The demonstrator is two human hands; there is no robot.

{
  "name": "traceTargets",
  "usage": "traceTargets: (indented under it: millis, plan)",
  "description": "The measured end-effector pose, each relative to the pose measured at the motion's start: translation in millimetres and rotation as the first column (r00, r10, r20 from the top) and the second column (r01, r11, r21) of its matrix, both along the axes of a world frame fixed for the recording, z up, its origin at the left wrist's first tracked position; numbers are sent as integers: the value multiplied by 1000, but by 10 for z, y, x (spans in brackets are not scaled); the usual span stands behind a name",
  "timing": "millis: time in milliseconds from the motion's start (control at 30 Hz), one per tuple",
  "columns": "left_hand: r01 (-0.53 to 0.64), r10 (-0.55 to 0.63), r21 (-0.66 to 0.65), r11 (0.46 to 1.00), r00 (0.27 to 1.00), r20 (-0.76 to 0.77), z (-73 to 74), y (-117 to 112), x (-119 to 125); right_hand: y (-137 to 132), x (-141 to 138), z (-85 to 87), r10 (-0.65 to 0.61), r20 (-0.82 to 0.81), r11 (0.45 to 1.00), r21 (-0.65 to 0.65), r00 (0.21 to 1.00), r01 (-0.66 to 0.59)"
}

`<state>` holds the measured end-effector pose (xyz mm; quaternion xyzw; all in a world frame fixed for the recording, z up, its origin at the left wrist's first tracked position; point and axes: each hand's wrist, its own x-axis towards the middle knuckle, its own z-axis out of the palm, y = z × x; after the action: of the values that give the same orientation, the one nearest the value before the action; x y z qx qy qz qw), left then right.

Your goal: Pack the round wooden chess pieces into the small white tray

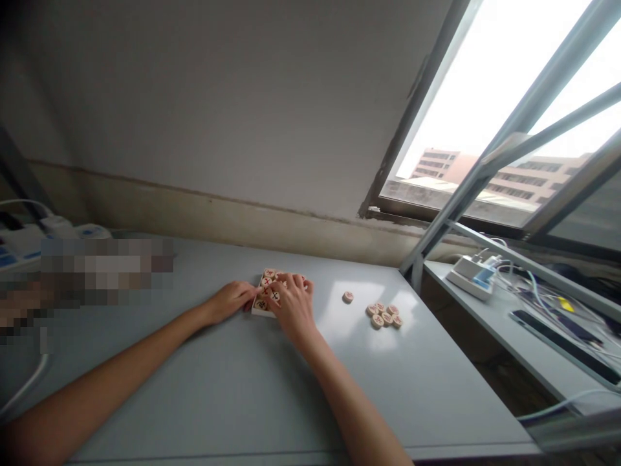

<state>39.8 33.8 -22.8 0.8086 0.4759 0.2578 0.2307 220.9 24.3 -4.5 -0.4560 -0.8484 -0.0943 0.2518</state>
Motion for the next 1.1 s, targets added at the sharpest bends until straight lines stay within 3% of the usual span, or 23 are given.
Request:
traceTargets:
  millis: [133, 233, 367, 467, 567, 767, 967, 1033, 1100]
  plan:
    - [13, -12, 15, 1000, 1000, -26, 16, -7, 9, 51, 54, 12, -6, -4, 1000, 18, 1000, 6]
    - [-4, 7, 51, 999, 998, -66, 9, -9, 16, 163, 281, 53, -166, 50, 984, 67, 985, 162]
    - [-91, 101, 83, 992, 986, -132, -22, -6, 47, 315, 764, 55, -503, 190, 863, 59, 843, 502]
    - [-107, 121, 97, 989, 982, -144, -41, 7, 64, 390, 1047, -2, -567, 279, 780, -122, 775, 614]
    - [-68, 79, 84, 994, 989, -128, -44, 20, 59, 459, 1180, -70, -525, 237, 783, -242, 817, 573]
    - [-23, 28, 50, 998, 994, -107, -21, 10, 36, 584, 1294, -182, -399, 49, 874, -280, 916, 396]
    - [-30, 39, 66, 997, 992, -124, -35, 15, 37, 617, 1332, -108, -404, -150, 878, -339, 902, 337]
    - [-31, 40, 70, 997, 991, -127, -41, 19, 36, 591, 1248, -29, -364, -302, 882, -416, 881, 221]
    - [-28, 37, 71, 997, 991, -131, -42, 20, 35, 542, 1099, 44, -286, -480, 872, -489, 829, 18]
